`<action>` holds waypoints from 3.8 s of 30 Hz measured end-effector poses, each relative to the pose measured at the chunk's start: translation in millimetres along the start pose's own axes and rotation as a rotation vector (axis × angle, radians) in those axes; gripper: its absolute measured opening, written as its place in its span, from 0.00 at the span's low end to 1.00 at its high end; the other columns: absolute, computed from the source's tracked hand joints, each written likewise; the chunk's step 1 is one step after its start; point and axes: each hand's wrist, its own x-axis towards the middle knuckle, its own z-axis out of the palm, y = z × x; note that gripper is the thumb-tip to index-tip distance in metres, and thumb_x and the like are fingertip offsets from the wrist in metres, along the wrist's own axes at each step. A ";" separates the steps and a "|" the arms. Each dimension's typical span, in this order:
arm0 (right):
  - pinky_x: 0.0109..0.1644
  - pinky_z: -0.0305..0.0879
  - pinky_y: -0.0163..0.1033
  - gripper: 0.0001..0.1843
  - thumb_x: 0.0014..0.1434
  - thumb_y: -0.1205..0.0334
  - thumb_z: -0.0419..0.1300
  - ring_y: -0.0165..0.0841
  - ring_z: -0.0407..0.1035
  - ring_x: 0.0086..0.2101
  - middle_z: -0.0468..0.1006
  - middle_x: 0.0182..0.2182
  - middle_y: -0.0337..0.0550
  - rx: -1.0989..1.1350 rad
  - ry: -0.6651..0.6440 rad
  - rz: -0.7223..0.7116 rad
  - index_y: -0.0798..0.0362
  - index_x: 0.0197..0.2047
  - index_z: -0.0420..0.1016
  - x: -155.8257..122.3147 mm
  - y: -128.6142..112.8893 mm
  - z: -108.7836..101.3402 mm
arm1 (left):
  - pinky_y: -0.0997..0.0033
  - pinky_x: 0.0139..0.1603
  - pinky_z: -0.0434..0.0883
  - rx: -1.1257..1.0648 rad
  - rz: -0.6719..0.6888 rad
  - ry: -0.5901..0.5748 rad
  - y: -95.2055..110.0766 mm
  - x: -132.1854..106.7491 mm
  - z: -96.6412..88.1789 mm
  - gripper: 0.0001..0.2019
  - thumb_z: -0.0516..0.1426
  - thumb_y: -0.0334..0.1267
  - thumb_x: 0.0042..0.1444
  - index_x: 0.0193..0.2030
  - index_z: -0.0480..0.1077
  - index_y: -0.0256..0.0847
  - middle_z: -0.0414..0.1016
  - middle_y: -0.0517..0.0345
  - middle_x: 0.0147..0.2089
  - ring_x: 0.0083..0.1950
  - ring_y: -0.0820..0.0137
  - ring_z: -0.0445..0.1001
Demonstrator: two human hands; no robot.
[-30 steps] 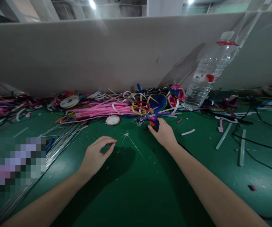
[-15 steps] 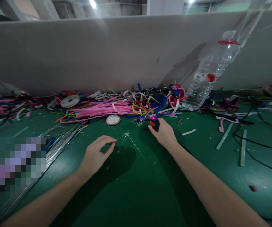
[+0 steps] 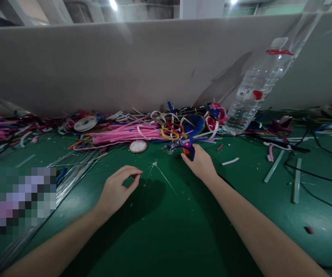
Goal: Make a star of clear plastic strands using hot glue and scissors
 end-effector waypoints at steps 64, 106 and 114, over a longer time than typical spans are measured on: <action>0.45 0.66 0.46 0.38 0.53 0.40 0.48 0.47 0.66 0.47 0.69 0.49 0.58 -0.018 -0.019 -0.011 0.63 0.56 0.59 0.2 -1.3 -0.9 | 0.71 0.39 0.69 0.013 -0.090 -0.085 0.1 -0.5 -0.7 0.08 0.51 0.31 0.56 0.41 0.68 0.42 0.71 0.57 0.40 0.39 0.71 0.70; 0.44 0.66 0.45 0.37 0.53 0.40 0.48 0.46 0.66 0.46 0.70 0.48 0.57 0.002 -0.002 -0.018 0.61 0.55 0.60 -0.1 0.1 -0.1 | 0.68 0.44 0.67 0.259 -0.165 0.138 -32.9 12.8 -37.2 0.12 0.50 0.33 0.56 0.47 0.63 0.41 0.70 0.55 0.40 0.38 0.69 0.70; 0.45 0.66 0.47 0.37 0.53 0.40 0.48 0.47 0.66 0.47 0.69 0.49 0.58 0.010 -0.017 -0.017 0.63 0.56 0.59 -0.2 -0.6 -1.6 | 0.70 0.37 0.67 0.371 -0.271 0.015 -81.0 19.8 -39.6 0.13 0.51 0.37 0.53 0.46 0.64 0.41 0.72 0.57 0.36 0.35 0.68 0.70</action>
